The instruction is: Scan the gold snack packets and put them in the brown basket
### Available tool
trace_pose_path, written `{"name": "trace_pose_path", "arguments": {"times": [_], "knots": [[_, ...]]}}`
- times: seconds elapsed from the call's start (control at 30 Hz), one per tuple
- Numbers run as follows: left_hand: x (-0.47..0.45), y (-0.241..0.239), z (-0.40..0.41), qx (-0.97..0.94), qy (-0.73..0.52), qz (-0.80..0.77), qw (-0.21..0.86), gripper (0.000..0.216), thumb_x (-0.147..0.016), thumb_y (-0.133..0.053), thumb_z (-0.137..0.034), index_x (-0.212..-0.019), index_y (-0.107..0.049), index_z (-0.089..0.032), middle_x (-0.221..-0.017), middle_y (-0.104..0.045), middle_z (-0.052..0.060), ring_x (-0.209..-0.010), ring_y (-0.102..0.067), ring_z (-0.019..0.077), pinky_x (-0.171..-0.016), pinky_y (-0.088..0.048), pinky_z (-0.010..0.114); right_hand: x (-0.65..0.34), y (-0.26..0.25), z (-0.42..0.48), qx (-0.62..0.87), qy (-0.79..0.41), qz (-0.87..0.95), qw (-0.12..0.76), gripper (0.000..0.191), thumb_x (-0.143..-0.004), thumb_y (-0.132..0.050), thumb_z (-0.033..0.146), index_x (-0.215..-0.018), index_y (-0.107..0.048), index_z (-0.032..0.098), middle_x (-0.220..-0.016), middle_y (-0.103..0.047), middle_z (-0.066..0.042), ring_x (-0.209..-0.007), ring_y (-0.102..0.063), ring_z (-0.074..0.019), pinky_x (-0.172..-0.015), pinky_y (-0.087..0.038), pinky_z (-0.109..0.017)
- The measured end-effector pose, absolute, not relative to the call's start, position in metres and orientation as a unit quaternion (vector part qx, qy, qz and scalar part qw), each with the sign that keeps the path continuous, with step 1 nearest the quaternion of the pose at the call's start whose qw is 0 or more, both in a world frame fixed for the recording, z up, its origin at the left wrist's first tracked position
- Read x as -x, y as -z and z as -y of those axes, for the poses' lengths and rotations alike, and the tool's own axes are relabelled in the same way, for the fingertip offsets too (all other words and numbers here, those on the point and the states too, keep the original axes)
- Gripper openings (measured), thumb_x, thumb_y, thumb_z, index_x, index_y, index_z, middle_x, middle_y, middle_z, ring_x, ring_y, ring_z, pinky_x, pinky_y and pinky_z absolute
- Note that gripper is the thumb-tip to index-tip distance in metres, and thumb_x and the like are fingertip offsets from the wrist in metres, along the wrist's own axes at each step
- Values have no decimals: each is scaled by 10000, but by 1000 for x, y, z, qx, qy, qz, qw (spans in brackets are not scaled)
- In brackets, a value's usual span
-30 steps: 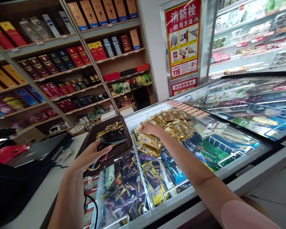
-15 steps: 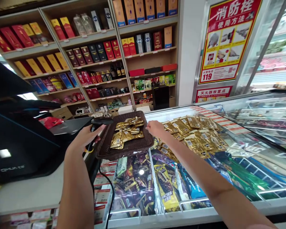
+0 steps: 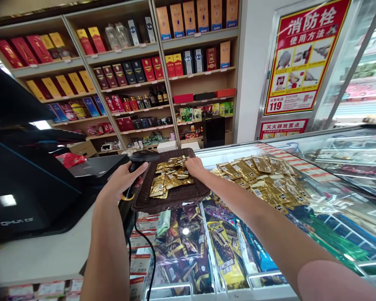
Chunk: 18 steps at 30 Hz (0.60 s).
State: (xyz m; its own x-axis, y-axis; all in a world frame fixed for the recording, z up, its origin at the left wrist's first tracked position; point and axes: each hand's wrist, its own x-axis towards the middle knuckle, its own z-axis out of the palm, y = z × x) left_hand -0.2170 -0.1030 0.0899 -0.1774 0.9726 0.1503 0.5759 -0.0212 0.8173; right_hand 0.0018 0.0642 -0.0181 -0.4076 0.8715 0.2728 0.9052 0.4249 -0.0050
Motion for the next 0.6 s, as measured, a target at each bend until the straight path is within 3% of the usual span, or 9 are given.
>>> {"name": "trace_pose_path", "arguments": {"times": [0.13, 0.23, 0.37, 0.5, 0.6], "knots": [[209, -91, 103, -589, -402, -652, 258, 614, -643, -735, -770, -884, -633, -215, -624, -634, 10, -615, -624, 212, -564, -439, 284, -29, 18, -30, 553, 81, 814, 160, 332, -982, -411, 114, -1239, -617, 158, -1105, -733, -168, -1018, -690, -276, -764, -440, -312], [200, -91, 102, -587, -399, -649, 275, 630, -628, -748, -769, -898, -626, -214, -606, -623, -2, -595, -610, 205, -554, -426, 279, -55, 20, -8, 600, 25, 749, 281, 269, -1045, -373, 271, -1168, -603, 206, -1038, -742, -130, -955, -697, -262, -735, -441, -300], [183, -89, 99, -614, -375, -629, 296, 607, -670, -726, -765, -859, -598, -202, -580, -624, -5, -551, -562, 163, -534, -370, 251, -89, 30, 9, 584, -249, 618, 463, 181, -1027, -401, 339, -1012, -548, 234, -848, -717, -50, -790, -715, -218, -674, -513, -292], [159, -81, 93, -632, -370, -588, 344, 578, -698, -727, -738, -825, -568, -197, -542, -593, -19, -500, -509, 129, -515, -351, 236, -117, 43, 18, 475, -522, 440, 556, 39, -933, -555, 233, -937, -517, 224, -874, -704, -39, -745, -733, -173, -723, -609, -301], [141, -73, 88, -641, -346, -569, 382, 569, -706, -725, -730, -794, -538, -200, -550, -592, -14, -496, -509, 123, -512, -368, 235, -136, 52, 24, 424, -582, 359, 593, 230, -783, -705, 105, -895, -536, 214, -822, -706, -21, -728, -724, -152, -807, -629, -312]]}}
